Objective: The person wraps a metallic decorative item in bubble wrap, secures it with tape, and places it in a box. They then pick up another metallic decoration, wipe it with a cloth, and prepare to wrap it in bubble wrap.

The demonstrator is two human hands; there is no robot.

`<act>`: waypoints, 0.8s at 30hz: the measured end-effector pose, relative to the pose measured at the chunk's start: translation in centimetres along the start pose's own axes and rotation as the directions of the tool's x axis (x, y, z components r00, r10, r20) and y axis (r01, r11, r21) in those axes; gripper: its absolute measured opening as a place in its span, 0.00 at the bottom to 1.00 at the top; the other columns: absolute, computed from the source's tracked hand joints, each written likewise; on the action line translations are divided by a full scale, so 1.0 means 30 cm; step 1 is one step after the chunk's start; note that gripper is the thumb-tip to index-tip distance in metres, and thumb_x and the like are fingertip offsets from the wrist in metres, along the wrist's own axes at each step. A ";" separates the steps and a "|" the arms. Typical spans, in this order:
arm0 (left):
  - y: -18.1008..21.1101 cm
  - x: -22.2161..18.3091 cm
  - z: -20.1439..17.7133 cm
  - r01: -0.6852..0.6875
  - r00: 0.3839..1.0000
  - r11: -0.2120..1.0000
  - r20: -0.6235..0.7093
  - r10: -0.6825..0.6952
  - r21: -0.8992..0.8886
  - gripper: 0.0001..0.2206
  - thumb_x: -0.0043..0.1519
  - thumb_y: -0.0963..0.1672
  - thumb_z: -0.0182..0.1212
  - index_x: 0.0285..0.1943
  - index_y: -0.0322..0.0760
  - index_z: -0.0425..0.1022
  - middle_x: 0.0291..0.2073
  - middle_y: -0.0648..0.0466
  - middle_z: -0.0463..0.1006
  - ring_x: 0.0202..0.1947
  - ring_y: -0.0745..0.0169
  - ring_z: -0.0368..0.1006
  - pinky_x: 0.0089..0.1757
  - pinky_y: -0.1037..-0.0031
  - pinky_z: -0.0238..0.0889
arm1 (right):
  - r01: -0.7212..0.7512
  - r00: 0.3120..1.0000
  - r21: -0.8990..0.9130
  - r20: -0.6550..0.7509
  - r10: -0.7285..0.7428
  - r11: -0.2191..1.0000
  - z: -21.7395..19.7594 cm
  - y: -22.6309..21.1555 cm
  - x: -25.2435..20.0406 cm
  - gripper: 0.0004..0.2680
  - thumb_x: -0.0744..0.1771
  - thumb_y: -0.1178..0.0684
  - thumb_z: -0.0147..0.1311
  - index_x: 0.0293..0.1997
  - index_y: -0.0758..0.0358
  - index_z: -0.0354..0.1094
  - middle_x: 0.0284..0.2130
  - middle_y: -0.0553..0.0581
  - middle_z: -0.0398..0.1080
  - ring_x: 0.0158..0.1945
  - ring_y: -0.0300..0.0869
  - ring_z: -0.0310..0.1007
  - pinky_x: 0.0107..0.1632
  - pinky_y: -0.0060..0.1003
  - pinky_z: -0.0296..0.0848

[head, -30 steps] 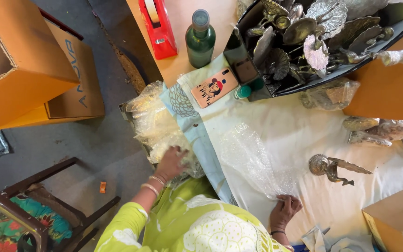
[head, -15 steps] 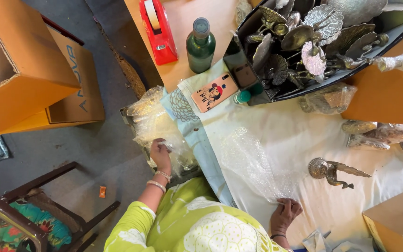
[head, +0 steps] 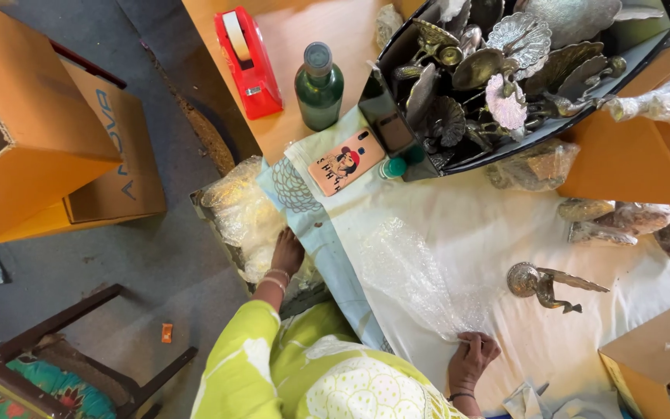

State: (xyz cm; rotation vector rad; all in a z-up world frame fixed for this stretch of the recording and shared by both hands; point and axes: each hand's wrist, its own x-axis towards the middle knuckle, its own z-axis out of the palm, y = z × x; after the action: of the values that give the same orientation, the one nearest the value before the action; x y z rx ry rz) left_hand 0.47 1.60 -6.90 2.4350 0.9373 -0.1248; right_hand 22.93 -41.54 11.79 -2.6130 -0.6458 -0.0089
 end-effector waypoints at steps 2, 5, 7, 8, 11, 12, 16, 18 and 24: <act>0.005 0.023 -0.008 -0.010 1.000 1.000 -0.024 0.010 -0.025 0.23 0.63 0.41 0.53 0.70 0.31 0.63 0.68 0.38 0.63 0.70 0.35 0.55 0.67 0.51 0.47 | -0.004 1.000 -0.011 0.002 0.004 1.000 0.004 -0.001 0.003 0.07 0.64 0.65 0.52 0.34 0.56 0.68 0.41 0.53 0.65 0.55 0.50 0.59 0.64 0.47 0.56; 0.021 0.045 -0.011 -0.031 0.996 0.995 -0.085 0.022 -0.100 0.22 0.62 0.41 0.53 0.68 0.31 0.65 0.66 0.38 0.66 0.68 0.35 0.58 0.65 0.51 0.50 | -0.013 1.000 -0.014 -0.001 0.013 1.000 -0.004 -0.005 -0.005 0.07 0.64 0.66 0.50 0.35 0.55 0.69 0.42 0.54 0.65 0.55 0.51 0.59 0.64 0.47 0.57; 0.029 0.069 -0.018 -0.046 0.991 0.988 -0.133 0.026 -0.147 0.21 0.62 0.40 0.54 0.66 0.31 0.66 0.64 0.39 0.67 0.66 0.34 0.59 0.63 0.51 0.52 | -0.011 1.000 -0.001 -0.014 0.011 1.000 -0.003 -0.003 -0.002 0.08 0.63 0.66 0.50 0.35 0.55 0.69 0.43 0.54 0.65 0.55 0.52 0.58 0.63 0.47 0.57; 0.032 0.084 -0.026 -0.055 0.987 0.984 -0.158 0.028 -0.169 0.21 0.62 0.40 0.54 0.66 0.31 0.67 0.63 0.39 0.68 0.65 0.34 0.60 0.63 0.51 0.53 | -0.016 1.000 0.000 -0.005 0.016 1.000 0.000 -0.002 -0.002 0.08 0.63 0.66 0.50 0.35 0.56 0.69 0.42 0.54 0.65 0.55 0.53 0.58 0.63 0.47 0.57; 0.045 0.111 -0.043 -0.082 0.973 0.968 -0.228 0.027 -0.235 0.20 0.61 0.40 0.54 0.63 0.31 0.69 0.60 0.39 0.70 0.63 0.34 0.63 0.60 0.51 0.57 | -0.023 1.000 0.001 0.005 0.023 1.000 0.001 0.003 -0.003 0.07 0.63 0.66 0.51 0.35 0.56 0.69 0.42 0.54 0.65 0.55 0.53 0.58 0.63 0.47 0.58; 0.048 0.110 -0.050 -0.088 0.968 0.962 -0.251 0.022 -0.257 0.19 0.61 0.40 0.55 0.63 0.31 0.70 0.60 0.39 0.71 0.62 0.34 0.64 0.60 0.51 0.58 | -0.021 1.000 0.004 0.010 0.021 1.000 0.000 0.005 -0.002 0.07 0.63 0.66 0.51 0.35 0.56 0.68 0.42 0.54 0.65 0.55 0.53 0.58 0.63 0.47 0.57; 0.050 0.103 -0.089 -0.118 0.942 0.936 -0.336 0.000 -0.332 0.18 0.60 0.39 0.55 0.60 0.32 0.72 0.56 0.40 0.74 0.58 0.34 0.67 0.57 0.51 0.62 | -0.023 1.000 -0.004 0.010 0.023 1.000 0.007 0.008 -0.002 0.07 0.63 0.65 0.52 0.35 0.55 0.69 0.42 0.54 0.65 0.54 0.53 0.59 0.62 0.47 0.57; 0.055 0.089 -0.100 -0.134 0.928 0.919 -0.372 -0.015 -0.371 0.17 0.59 0.38 0.56 0.58 0.32 0.73 0.54 0.40 0.76 0.57 0.35 0.69 0.55 0.51 0.64 | -0.017 1.000 0.017 0.001 0.017 1.000 -0.002 0.004 -0.002 0.07 0.63 0.66 0.51 0.35 0.55 0.69 0.42 0.54 0.66 0.55 0.52 0.59 0.62 0.47 0.58; 0.016 -0.001 -0.084 -0.074 0.962 0.986 -0.250 0.110 0.149 0.20 0.55 0.38 0.60 0.58 0.27 0.71 0.54 0.40 0.73 0.58 0.32 0.63 0.59 0.49 0.58 | -0.007 1.000 0.024 0.005 0.006 1.000 -0.009 -0.005 0.003 0.07 0.63 0.65 0.50 0.36 0.55 0.69 0.41 0.54 0.65 0.54 0.52 0.60 0.63 0.47 0.57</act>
State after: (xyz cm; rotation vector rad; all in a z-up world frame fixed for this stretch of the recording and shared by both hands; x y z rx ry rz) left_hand 0.53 2.55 -4.51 2.6644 0.9499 0.1707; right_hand 22.98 -41.49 12.10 -2.5925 -0.6351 0.0072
